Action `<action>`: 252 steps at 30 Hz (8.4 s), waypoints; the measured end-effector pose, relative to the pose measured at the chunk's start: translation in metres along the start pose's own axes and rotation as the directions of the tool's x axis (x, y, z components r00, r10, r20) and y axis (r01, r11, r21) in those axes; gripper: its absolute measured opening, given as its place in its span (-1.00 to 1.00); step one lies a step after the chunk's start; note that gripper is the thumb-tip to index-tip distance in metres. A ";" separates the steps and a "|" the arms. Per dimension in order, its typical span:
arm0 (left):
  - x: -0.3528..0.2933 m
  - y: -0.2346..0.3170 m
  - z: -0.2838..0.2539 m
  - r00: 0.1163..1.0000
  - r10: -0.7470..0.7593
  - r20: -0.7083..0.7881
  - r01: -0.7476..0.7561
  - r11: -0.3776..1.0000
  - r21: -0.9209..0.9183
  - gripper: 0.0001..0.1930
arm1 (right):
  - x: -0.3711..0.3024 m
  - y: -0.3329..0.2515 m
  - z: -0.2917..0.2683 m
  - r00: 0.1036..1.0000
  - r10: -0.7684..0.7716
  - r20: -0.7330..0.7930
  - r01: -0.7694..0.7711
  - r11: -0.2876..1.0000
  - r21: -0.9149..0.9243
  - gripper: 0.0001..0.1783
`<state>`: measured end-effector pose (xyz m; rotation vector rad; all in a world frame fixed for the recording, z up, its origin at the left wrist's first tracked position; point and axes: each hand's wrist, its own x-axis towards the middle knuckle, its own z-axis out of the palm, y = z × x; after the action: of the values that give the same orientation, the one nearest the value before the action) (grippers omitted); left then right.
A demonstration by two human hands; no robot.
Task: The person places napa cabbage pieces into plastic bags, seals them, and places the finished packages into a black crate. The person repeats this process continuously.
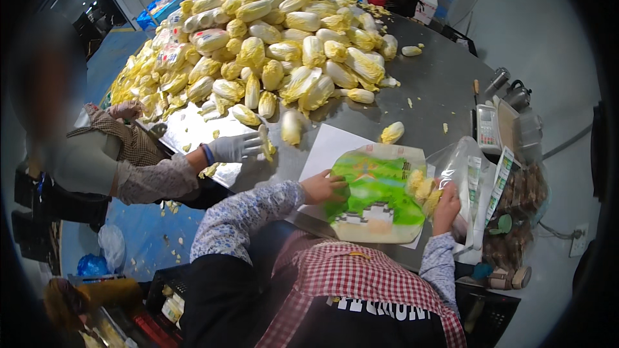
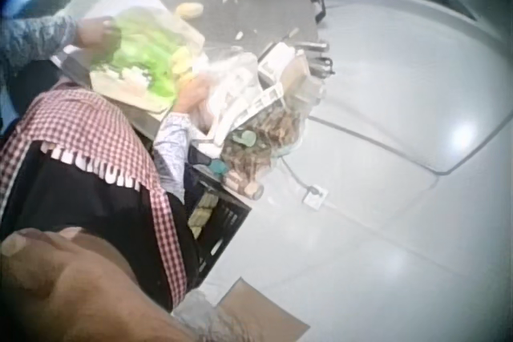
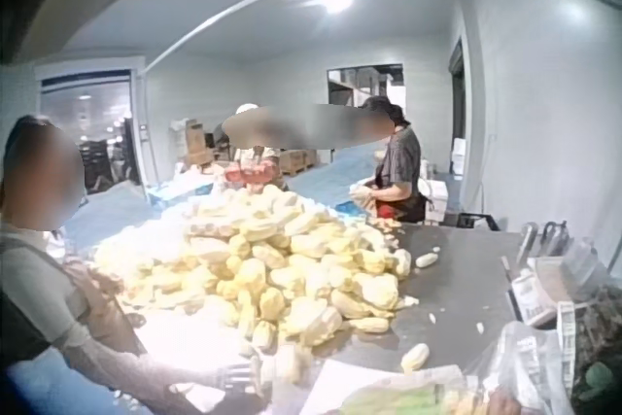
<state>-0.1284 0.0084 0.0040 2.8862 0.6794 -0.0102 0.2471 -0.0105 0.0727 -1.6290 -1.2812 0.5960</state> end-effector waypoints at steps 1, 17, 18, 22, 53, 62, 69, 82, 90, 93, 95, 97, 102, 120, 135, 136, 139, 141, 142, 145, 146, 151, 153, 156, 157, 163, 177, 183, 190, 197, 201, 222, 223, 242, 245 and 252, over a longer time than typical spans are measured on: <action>0.001 0.002 0.003 0.999 -0.035 -0.035 0.035 0.999 -0.011 -0.46 | -0.011 0.023 0.015 0.988 -0.155 0.014 0.155 0.985 -0.076 -0.66; -0.074 -0.067 -0.008 0.359 -0.914 -0.186 0.434 0.340 -0.834 -0.69 | -0.084 -0.018 0.095 0.888 -0.225 0.400 0.347 0.900 -0.263 -0.77; -0.076 -0.091 -0.001 0.301 -0.939 -0.167 0.397 0.283 -0.873 -0.68 | -0.087 -0.013 0.105 0.853 -0.272 0.447 0.459 0.799 -0.390 -0.73; -0.074 -0.159 -0.011 0.074 -0.959 -0.275 0.388 0.281 -0.877 -0.76 | -0.111 0.000 0.128 0.806 -0.194 0.560 0.485 0.759 -0.435 -0.56; -0.041 0.066 -0.115 0.727 -0.650 0.224 -0.259 -0.561 -0.786 -0.48 | -0.102 -0.036 0.123 0.927 -0.088 0.364 0.064 0.995 0.076 -0.68; 0.018 0.121 -0.047 0.489 -0.870 0.059 0.103 -0.010 -0.995 -0.58 | -0.104 -0.071 0.090 0.909 -0.160 0.384 0.157 0.987 0.040 -0.65; 0.058 0.104 -0.009 0.798 -0.555 0.237 0.009 -0.382 -0.924 -0.52 | -0.105 -0.082 0.078 0.866 -0.281 0.413 0.249 0.960 0.130 -0.72; 0.074 0.105 -0.012 0.743 -0.575 -0.343 0.085 0.589 -0.804 -0.58 | -0.022 0.006 0.023 0.982 0.022 0.188 -0.047 0.990 0.132 -0.64; 0.074 0.099 0.002 0.774 -0.508 -0.378 0.080 0.671 -0.737 -0.55 | 0.000 0.086 0.034 0.811 0.202 0.549 -0.052 0.960 -0.276 -0.48; 0.076 0.101 0.004 0.748 -0.560 -0.355 0.181 0.687 -0.704 -0.51 | 0.005 0.078 0.035 0.761 0.270 0.590 -0.106 0.949 -0.298 -0.48; 0.079 0.103 0.013 0.738 -0.559 -0.379 0.155 0.685 -0.711 -0.50 | 0.004 0.082 0.036 0.777 0.275 0.566 -0.175 0.958 -0.226 -0.52; 0.081 0.103 0.017 0.735 -0.547 -0.400 0.107 0.677 -0.728 -0.50 | -0.006 0.099 0.037 0.845 0.215 0.489 -0.219 0.974 -0.050 -0.58; 0.078 0.111 0.011 0.760 -0.474 -0.444 0.063 0.734 -0.676 -0.53 | -0.014 0.108 0.044 0.892 0.193 0.409 -0.187 0.981 -0.054 -0.67; 0.137 0.095 0.029 0.865 -0.349 -0.361 0.023 0.747 -0.665 -0.42 | -0.036 0.083 0.038 0.852 0.072 0.519 0.041 0.978 -0.204 -0.01; 0.124 0.088 -0.014 0.947 -0.274 -0.169 0.035 0.610 -0.792 -0.44 | -0.016 0.078 0.026 0.909 0.025 0.416 0.144 0.918 -0.369 -0.18; 0.108 0.068 0.001 0.954 -0.285 -0.091 0.082 0.543 -0.836 -0.48 | -0.022 0.079 0.022 0.957 0.015 0.288 0.078 0.948 -0.309 -0.23; 0.030 -0.010 0.019 0.657 -0.651 0.381 0.388 -0.142 -0.911 -0.61 | -0.058 0.068 0.009 0.978 0.209 0.016 -0.208 0.976 -0.072 -0.52; 0.022 -0.027 -0.001 0.266 -0.960 -0.091 0.553 0.229 -0.801 -0.72 | -0.090 0.035 -0.006 0.799 0.557 0.225 -0.593 0.793 0.143 -0.53; 0.039 -0.019 -0.019 0.326 -0.903 -0.279 0.432 0.405 -0.806 -0.75 | -0.104 0.024 -0.004 0.593 0.672 0.444 -0.802 0.544 0.246 -0.51; 0.117 0.005 -0.043 0.593 -0.531 -0.605 0.289 0.842 -0.455 -0.74 | -0.125 0.010 0.031 0.240 0.632 0.737 -0.971 0.139 0.196 -0.40; 0.135 0.008 -0.031 0.720 -0.537 -0.440 0.416 0.841 -0.346 -0.74 | -0.128 0.018 0.037 0.269 0.568 0.778 -0.963 0.130 0.238 -0.41; 0.139 -0.015 -0.033 0.683 -0.387 0.620 0.730 0.339 -0.593 -0.65 | -0.134 0.037 0.040 0.410 0.505 0.759 -0.904 0.118 0.411 -0.58; 0.104 -0.010 -0.023 0.749 -0.362 0.555 0.628 0.123 -0.768 -0.64 | -0.132 0.021 0.025 0.552 0.532 0.642 -0.830 0.273 0.486 -0.73; 0.060 0.022 -0.033 0.839 -0.401 0.368 0.317 -0.190 -0.929 -0.67 | -0.115 0.007 0.013 0.719 0.415 0.557 -0.694 0.472 0.544 -0.76; 0.050 0.029 -0.027 0.822 -0.457 0.339 0.268 -0.215 -0.939 -0.68 | -0.110 0.001 0.016 0.746 0.392 0.538 -0.664 0.503 0.553 -0.77; 0.042 0.028 0.028 0.703 -0.664 0.256 0.142 -0.221 -0.965 -0.68 | -0.054 0.006 0.039 0.766 0.301 0.568 -0.584 0.695 0.419 -0.81; 0.000 0.113 0.013 0.651 -0.456 0.607 0.436 -0.430 -0.791 -0.59 | -0.107 -0.041 0.075 0.623 -0.059 0.780 0.125 0.992 -0.026 -0.93; -0.016 0.112 -0.006 0.684 -0.361 0.634 0.275 -0.677 -0.683 -0.74 | -0.134 -0.043 0.096 0.613 -0.059 0.788 0.098 0.995 -0.001 -0.88; -0.014 0.118 0.014 0.839 -0.192 0.509 0.093 -0.871 -0.482 -0.75 | -0.140 -0.054 0.100 0.598 -0.100 0.795 0.302 0.947 -0.108 -0.90; -0.008 0.121 0.026 0.871 -0.141 0.471 0.079 -0.905 -0.418 -0.72 | -0.146 -0.055 0.096 0.596 -0.048 0.801 0.389 0.890 -0.236 -0.88; -0.006 0.121 0.034 0.881 -0.139 0.452 0.102 -0.878 -0.467 -0.70 | -0.154 -0.046 0.104 0.627 -0.076 0.775 0.477 0.825 -0.305 -0.86; -0.013 0.121 0.001 0.792 -0.378 0.480 0.124 -0.670 -0.732 -0.68 | -0.149 -0.048 0.085 0.566 -0.023 0.824 0.339 0.918 -0.207 -0.85; -0.014 0.121 -0.003 0.770 -0.398 0.499 0.135 -0.663 -0.736 -0.68 | -0.146 -0.053 0.078 0.488 0.008 0.873 0.315 0.931 -0.185 -0.86; -0.014 0.118 0.003 0.915 -0.154 0.372 0.022 -0.903 -0.428 -0.71 | -0.154 -0.058 0.107 0.631 -0.154 0.761 0.493 0.836 -0.239 -0.84; -0.015 0.117 0.013 0.942 -0.121 0.314 0.022 -0.909 -0.417 -0.71 | -0.159 -0.054 0.108 0.630 -0.158 0.760 0.521 0.813 -0.262 -0.83; -0.015 0.116 -0.001 0.873 -0.189 0.450 0.050 -0.883 -0.468 -0.72 | -0.174 -0.043 0.034 0.710 -0.026 0.703 0.107 0.992 -0.071 -0.83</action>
<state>-0.0909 -0.1000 0.0250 0.1905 0.6226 0.4666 0.1415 -0.1590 0.0667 -1.4684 -1.9432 1.2003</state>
